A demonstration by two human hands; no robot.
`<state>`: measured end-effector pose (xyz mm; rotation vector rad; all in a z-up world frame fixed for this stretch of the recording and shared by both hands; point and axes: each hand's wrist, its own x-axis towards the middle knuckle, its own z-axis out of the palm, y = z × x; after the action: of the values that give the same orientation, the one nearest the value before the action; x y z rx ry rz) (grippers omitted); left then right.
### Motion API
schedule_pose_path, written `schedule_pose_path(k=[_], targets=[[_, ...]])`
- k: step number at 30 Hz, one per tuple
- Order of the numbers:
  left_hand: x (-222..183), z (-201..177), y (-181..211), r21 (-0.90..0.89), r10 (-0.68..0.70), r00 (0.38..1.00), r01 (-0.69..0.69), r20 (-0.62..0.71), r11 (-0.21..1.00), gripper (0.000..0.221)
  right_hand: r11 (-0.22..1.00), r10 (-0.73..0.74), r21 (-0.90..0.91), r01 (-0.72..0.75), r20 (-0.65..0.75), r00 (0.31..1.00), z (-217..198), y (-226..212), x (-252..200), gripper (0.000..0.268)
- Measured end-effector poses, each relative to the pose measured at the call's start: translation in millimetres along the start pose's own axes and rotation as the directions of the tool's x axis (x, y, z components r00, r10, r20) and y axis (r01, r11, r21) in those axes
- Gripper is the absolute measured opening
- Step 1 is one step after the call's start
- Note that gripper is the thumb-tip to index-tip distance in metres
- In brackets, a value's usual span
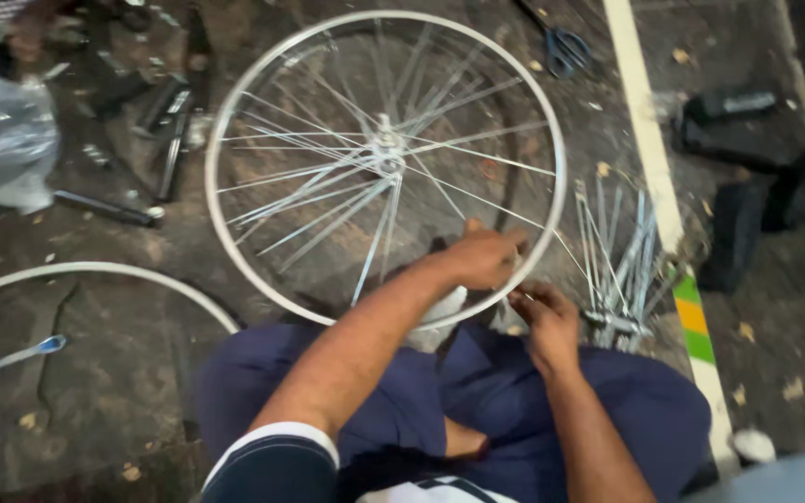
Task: The person threads spokes into a bicycle wheel hub and attaches them to the rim while sitting on the floor.
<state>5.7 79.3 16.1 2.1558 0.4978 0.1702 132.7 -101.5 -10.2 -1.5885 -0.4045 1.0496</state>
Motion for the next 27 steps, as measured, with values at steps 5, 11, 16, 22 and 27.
schedule_pose_path(k=[5,11,16,22,27], targets=[[-1.5,4.9,-8.5,0.000,0.056,0.993,-0.057,-0.102,0.998,0.027,0.999,0.010,0.047,-0.007,-0.047,0.999,5.6,0.2,0.5,0.018],[-4.5,2.8,-9.5,-0.092,0.049,0.991,-0.061,-0.128,0.994,0.030,0.999,0.033,0.037,-0.031,-0.057,0.998,11.4,-8.4,-1.8,0.016],[-3.3,-0.7,-9.5,-0.085,0.043,0.995,-0.051,-0.087,0.995,0.037,0.998,0.018,-0.056,-0.022,-0.070,0.997,12.2,-10.1,0.2,0.018],[-4.1,-1.9,-5.3,-0.091,0.047,0.997,-0.053,-0.066,0.994,0.032,0.992,0.080,-0.092,-0.082,-0.026,0.996,15.7,-16.6,-0.8,0.021],[-3.3,0.8,-5.1,-0.048,0.043,0.998,-0.044,-0.036,0.998,0.020,0.993,0.104,-0.058,-0.102,0.037,0.994,17.7,-18.8,-1.9,0.022]])
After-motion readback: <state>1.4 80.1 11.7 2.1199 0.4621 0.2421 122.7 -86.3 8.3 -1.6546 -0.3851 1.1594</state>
